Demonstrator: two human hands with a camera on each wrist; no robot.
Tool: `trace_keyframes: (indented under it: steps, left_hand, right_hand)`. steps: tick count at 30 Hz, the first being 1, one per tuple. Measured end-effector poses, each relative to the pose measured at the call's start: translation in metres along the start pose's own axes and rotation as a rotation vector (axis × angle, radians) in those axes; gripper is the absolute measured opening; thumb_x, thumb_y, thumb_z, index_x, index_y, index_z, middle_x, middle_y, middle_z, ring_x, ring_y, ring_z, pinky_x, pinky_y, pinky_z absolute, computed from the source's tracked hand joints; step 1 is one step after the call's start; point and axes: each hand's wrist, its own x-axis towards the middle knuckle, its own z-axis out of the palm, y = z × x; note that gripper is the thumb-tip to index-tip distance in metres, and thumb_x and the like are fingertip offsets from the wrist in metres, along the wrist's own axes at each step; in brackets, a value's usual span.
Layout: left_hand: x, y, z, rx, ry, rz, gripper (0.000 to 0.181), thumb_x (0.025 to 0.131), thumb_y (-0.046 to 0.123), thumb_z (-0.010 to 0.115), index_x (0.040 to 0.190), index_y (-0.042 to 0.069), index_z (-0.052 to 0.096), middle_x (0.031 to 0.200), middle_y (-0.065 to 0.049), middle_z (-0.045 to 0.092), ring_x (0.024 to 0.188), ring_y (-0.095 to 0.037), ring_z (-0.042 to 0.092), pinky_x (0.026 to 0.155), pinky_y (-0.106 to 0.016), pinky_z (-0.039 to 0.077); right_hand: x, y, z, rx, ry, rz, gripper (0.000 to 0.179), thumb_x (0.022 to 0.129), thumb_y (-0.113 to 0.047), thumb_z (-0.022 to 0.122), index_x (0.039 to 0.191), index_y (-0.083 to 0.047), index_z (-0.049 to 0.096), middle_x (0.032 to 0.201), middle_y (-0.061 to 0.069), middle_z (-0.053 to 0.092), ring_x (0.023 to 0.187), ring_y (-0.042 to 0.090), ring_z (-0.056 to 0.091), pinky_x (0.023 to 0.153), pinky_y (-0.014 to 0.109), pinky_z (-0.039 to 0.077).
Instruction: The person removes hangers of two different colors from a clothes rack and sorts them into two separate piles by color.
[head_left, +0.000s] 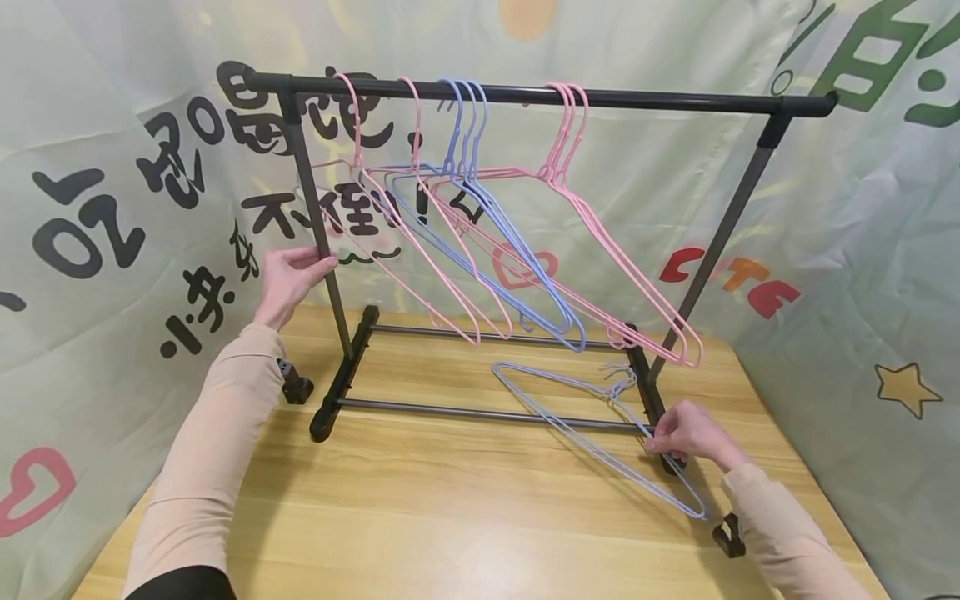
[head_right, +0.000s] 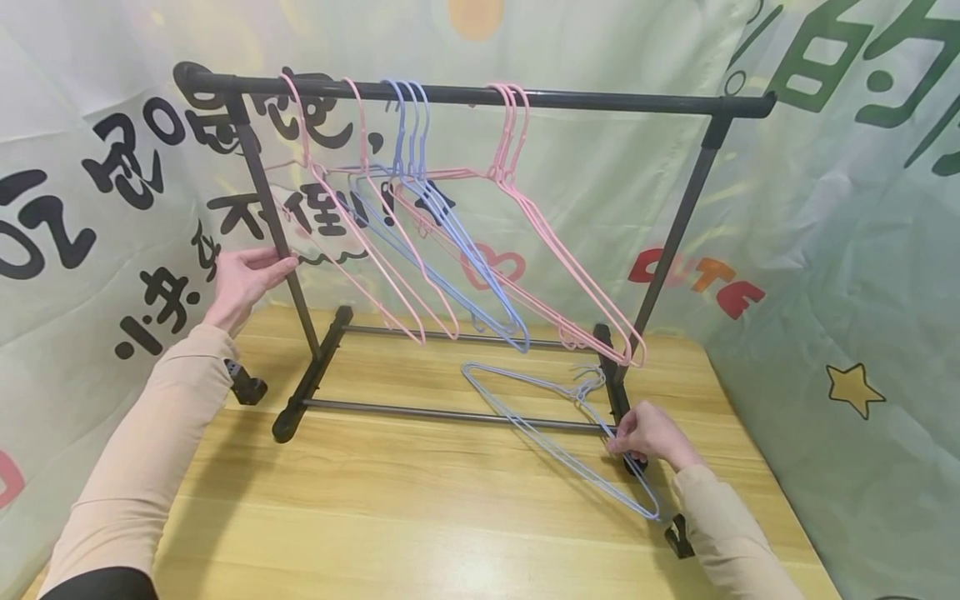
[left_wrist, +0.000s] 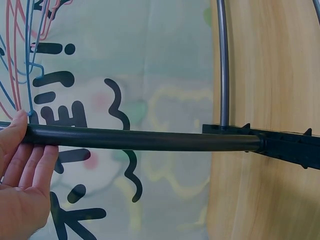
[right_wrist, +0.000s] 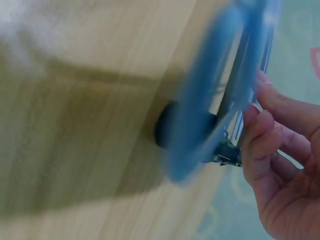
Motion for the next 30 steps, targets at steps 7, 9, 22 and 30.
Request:
trace_keyframes:
  steps: [7, 9, 22, 30]
  left_hand:
    - [0.000, 0.001, 0.000, 0.014, 0.000, -0.007, 0.049, 0.089, 0.014, 0.077, 0.129, -0.010, 0.061, 0.081, 0.023, 0.074, 0.074, 0.013, 0.066, 0.075, -0.003, 0.054]
    - [0.001, 0.002, 0.001, 0.006, -0.003, -0.010, 0.049, 0.089, 0.013, 0.076, 0.130, -0.011, 0.061, 0.077, 0.025, 0.072, 0.073, 0.013, 0.066, 0.075, -0.003, 0.054]
    - [0.003, 0.000, -0.002, 0.010, -0.007, -0.011, 0.048, 0.090, 0.012, 0.076, 0.130, -0.010, 0.060, 0.075, 0.030, 0.069, 0.074, 0.013, 0.066, 0.076, -0.003, 0.055]
    - [0.002, -0.002, -0.002, 0.013, -0.006, -0.018, 0.049, 0.090, 0.012, 0.076, 0.131, -0.009, 0.061, 0.076, 0.030, 0.069, 0.075, 0.013, 0.066, 0.077, -0.003, 0.054]
  right_hand:
    - [-0.006, -0.012, -0.032, 0.040, 0.028, -0.017, 0.018, 0.084, -0.013, 0.080, 0.081, 0.003, 0.072, 0.061, 0.005, 0.066, 0.051, 0.010, 0.058, 0.048, 0.024, 0.052]
    - [-0.008, -0.015, -0.048, 0.079, 0.006, -0.035, 0.019, 0.087, -0.012, 0.076, 0.090, 0.007, 0.072, 0.067, 0.005, 0.068, 0.056, 0.009, 0.060, 0.052, 0.024, 0.054]
    - [-0.005, -0.089, -0.163, 0.109, 0.089, -0.150, 0.021, 0.101, -0.015, 0.061, 0.117, -0.005, 0.072, 0.086, -0.004, 0.076, 0.080, 0.011, 0.070, 0.075, 0.020, 0.058]
    - [0.020, -0.149, -0.180, 0.242, 0.012, -0.269, 0.027, 0.105, -0.018, 0.055, 0.124, -0.004, 0.068, 0.097, -0.002, 0.076, 0.086, 0.015, 0.073, 0.081, 0.025, 0.063]
